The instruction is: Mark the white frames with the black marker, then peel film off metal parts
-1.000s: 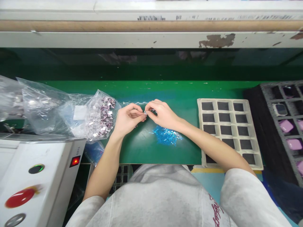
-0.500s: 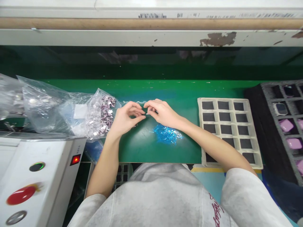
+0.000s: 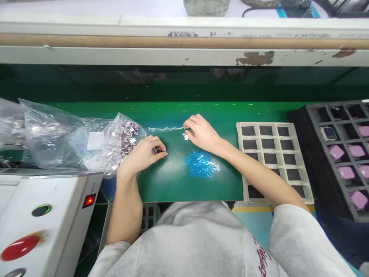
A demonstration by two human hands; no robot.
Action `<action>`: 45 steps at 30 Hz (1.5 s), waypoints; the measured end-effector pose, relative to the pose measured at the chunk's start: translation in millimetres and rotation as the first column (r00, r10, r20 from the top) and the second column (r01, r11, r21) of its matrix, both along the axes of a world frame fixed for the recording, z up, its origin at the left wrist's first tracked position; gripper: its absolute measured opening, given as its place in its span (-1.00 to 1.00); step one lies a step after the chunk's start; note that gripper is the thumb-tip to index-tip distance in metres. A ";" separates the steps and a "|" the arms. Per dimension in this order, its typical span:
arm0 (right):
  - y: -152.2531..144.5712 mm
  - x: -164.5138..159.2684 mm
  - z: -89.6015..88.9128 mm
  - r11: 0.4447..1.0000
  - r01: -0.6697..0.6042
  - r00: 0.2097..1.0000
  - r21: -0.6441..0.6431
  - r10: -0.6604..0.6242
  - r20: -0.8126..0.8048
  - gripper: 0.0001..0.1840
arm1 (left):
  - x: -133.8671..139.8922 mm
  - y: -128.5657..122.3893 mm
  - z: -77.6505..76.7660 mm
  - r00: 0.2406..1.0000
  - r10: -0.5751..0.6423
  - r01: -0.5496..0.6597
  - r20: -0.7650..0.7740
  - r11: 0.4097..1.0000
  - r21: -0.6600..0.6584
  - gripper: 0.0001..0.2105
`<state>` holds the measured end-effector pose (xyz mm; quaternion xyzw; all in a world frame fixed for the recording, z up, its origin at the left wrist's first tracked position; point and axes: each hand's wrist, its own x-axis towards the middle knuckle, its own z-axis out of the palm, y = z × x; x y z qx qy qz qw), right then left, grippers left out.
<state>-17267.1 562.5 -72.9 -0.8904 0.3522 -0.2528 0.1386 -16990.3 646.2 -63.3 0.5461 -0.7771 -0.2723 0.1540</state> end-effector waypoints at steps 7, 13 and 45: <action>-55.8 -22.8 -8.3 0.972 0.229 0.974 0.046 -0.229 -0.005 -0.82 | 3.2 2.2 4.0 0.979 0.057 -0.047 -0.197 0.997 0.053 -0.86; -70.8 -27.6 -28.1 0.984 0.169 0.986 0.054 -0.169 -0.002 -0.73 | -4.1 3.2 -1.0 0.870 0.181 -0.149 -0.458 0.983 0.107 -0.86; 41.7 30.4 28.4 0.957 -0.105 0.897 0.271 -0.026 0.442 -0.87 | -46.4 3.3 -14.0 0.493 0.339 -0.284 -0.801 0.933 0.220 -0.56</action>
